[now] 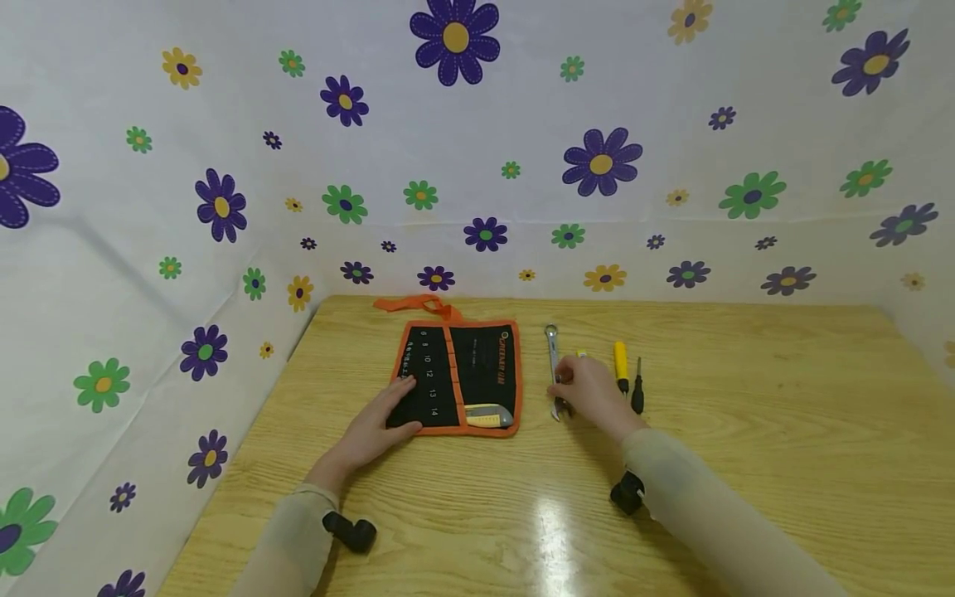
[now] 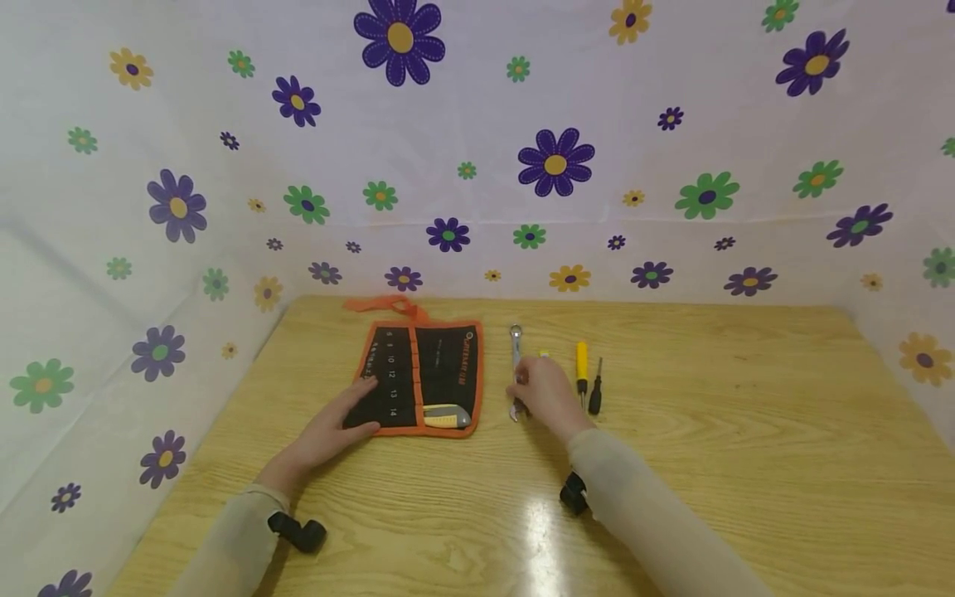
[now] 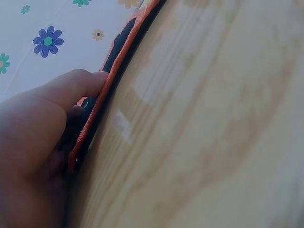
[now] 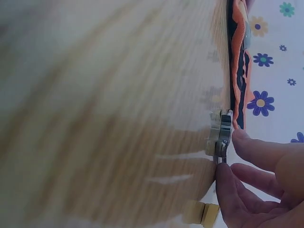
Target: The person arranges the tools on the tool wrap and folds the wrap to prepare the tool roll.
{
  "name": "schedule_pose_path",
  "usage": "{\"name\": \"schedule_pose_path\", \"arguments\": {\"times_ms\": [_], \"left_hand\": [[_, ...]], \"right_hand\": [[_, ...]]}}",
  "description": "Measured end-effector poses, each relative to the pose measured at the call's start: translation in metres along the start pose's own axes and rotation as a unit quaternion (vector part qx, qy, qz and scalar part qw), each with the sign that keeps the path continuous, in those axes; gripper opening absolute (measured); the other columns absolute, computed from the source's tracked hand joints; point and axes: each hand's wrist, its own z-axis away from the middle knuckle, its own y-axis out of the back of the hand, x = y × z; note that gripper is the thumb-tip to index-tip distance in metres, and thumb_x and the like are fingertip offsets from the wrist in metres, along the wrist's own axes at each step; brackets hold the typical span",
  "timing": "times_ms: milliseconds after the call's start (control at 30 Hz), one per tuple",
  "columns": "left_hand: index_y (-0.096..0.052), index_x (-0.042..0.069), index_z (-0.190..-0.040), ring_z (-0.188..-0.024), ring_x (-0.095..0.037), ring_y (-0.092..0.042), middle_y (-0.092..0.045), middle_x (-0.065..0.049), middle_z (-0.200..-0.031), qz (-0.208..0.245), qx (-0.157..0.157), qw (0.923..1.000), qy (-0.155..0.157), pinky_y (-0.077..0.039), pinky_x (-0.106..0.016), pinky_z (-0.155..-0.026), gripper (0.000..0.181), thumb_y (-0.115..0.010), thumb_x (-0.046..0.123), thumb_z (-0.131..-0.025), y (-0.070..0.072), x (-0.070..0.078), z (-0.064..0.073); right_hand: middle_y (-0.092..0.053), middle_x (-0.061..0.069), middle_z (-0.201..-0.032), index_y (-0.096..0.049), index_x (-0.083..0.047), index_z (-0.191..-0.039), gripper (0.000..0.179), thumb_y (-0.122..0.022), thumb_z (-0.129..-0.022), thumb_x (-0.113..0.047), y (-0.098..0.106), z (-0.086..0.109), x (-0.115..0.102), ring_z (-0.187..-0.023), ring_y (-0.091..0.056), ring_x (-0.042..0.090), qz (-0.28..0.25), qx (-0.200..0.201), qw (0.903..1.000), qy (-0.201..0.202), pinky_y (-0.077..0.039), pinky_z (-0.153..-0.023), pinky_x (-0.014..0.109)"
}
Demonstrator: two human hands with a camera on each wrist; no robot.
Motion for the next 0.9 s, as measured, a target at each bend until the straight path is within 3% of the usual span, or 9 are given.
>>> {"name": "schedule_pose_path", "arguments": {"times_ms": [167, 367, 500, 700, 900], "left_hand": [[-0.030, 0.013, -0.151, -0.143, -0.029, -0.017, -0.023, -0.007, -0.156, 0.001, 0.001, 1.0000, -0.004, -0.020, -0.055, -0.110, 0.077, -0.065, 0.042, -0.090, -0.001, -0.001, 0.001], [-0.029, 0.013, -0.151, -0.143, -0.029, -0.018, -0.023, -0.007, -0.156, 0.001, 0.002, 1.0000, -0.006, -0.020, -0.055, -0.110, 0.077, -0.065, 0.043, -0.090, -0.001, -0.002, 0.000], [-0.029, 0.013, -0.151, -0.143, -0.028, -0.017, -0.023, -0.006, -0.156, 0.002, 0.003, 1.0000, -0.003, -0.020, -0.054, -0.111, 0.077, -0.065, 0.042, -0.090, 0.000, -0.001, 0.000], [-0.029, 0.014, -0.151, -0.143, -0.028, -0.016, -0.023, -0.005, -0.156, 0.006, 0.001, 1.0000, -0.001, -0.019, -0.054, -0.111, 0.077, -0.066, 0.041, -0.090, 0.000, -0.001, 0.000], [-0.030, 0.013, -0.151, -0.143, -0.028, -0.017, -0.023, -0.005, -0.156, 0.002, 0.004, 1.0000, -0.008, -0.020, -0.054, -0.111, 0.076, -0.065, 0.041, -0.090, 0.000, -0.003, 0.000]], "right_hand": [[-0.060, 0.006, -0.075, -0.064, 0.002, -0.089, 0.020, -0.077, -0.080, -0.010, -0.003, -0.004, -0.002, -0.064, -0.054, 0.017, 0.005, 0.002, 0.9999, -0.012, -0.046, -0.056, 0.028], [-0.062, 0.007, -0.070, -0.061, 0.002, -0.085, 0.012, -0.071, -0.081, -0.004, -0.003, -0.009, -0.007, -0.055, -0.060, 0.015, -0.020, -0.011, 0.9977, -0.064, -0.048, -0.051, 0.027], [-0.060, 0.007, -0.064, -0.060, 0.000, -0.077, 0.010, -0.069, -0.079, -0.003, -0.003, -0.013, -0.011, -0.051, -0.056, 0.014, 0.001, -0.020, 0.9964, -0.082, -0.045, -0.047, 0.026], [-0.055, 0.004, -0.048, -0.059, -0.003, -0.059, 0.021, -0.069, -0.078, -0.003, -0.004, -0.015, -0.017, -0.040, -0.049, 0.013, 0.012, -0.028, 0.9942, -0.103, -0.039, -0.040, 0.024], [-0.053, 0.003, -0.045, -0.057, -0.003, -0.057, 0.024, -0.070, -0.077, -0.004, -0.007, -0.014, -0.018, -0.038, -0.052, 0.014, 0.011, -0.019, 0.9941, -0.106, -0.040, -0.039, 0.024]]}}
